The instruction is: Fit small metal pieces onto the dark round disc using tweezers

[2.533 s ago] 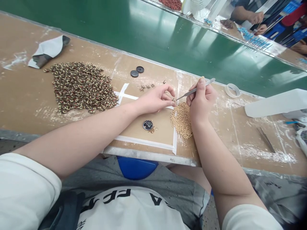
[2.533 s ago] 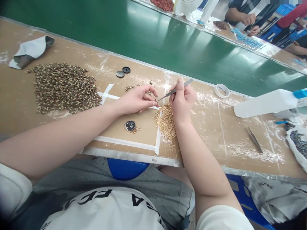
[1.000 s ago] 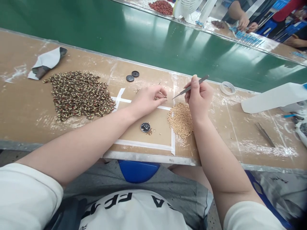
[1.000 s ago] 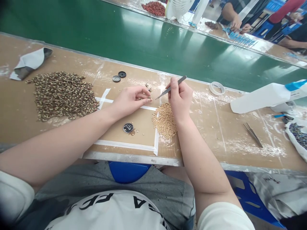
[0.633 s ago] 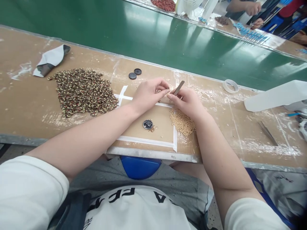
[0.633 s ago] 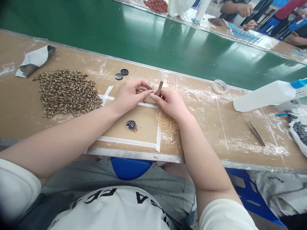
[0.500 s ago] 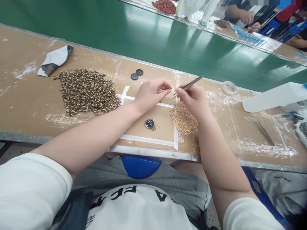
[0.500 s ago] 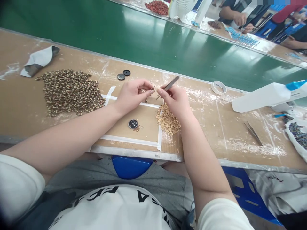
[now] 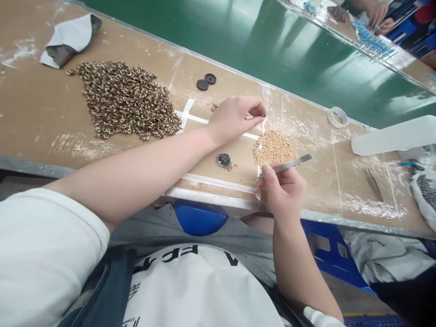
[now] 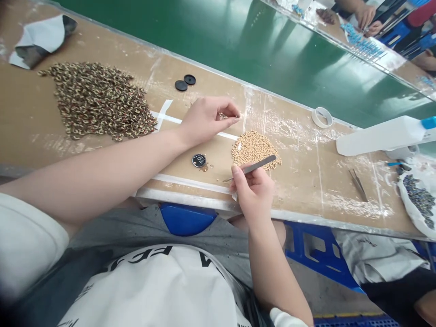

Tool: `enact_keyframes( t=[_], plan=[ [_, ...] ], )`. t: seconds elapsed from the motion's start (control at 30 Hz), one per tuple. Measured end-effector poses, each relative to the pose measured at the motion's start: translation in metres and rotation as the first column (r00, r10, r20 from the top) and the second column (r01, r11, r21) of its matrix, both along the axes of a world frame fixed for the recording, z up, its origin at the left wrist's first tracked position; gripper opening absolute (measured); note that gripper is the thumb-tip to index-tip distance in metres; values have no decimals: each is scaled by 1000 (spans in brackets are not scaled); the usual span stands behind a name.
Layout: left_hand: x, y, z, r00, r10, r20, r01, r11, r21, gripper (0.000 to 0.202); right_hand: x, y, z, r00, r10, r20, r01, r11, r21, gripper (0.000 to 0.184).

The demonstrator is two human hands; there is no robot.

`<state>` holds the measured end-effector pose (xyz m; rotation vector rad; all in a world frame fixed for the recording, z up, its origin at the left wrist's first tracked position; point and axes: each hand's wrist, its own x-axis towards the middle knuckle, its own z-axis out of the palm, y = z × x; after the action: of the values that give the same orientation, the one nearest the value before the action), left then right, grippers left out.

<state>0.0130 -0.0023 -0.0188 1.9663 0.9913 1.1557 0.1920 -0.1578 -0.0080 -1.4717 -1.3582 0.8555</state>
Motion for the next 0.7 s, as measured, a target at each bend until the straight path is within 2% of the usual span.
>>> enact_keyframes(
  t=[0.17, 0.47, 0.7],
  plan=[
    [-2, 0, 0, 1000, -16, -19, 15, 999, -37, 18, -13, 3, -4, 992, 18, 125, -24, 999, 47, 25],
    [-1, 0, -1, 1000, -21, 2, 21, 998, -51, 13, -21, 14, -17, 936, -78, 343, 12, 982, 189, 18],
    [0, 1, -5, 999, -12, 39, 14, 999, -49, 9, -21, 13, -15, 924, -50, 379, -23, 982, 185, 16]
  ],
)
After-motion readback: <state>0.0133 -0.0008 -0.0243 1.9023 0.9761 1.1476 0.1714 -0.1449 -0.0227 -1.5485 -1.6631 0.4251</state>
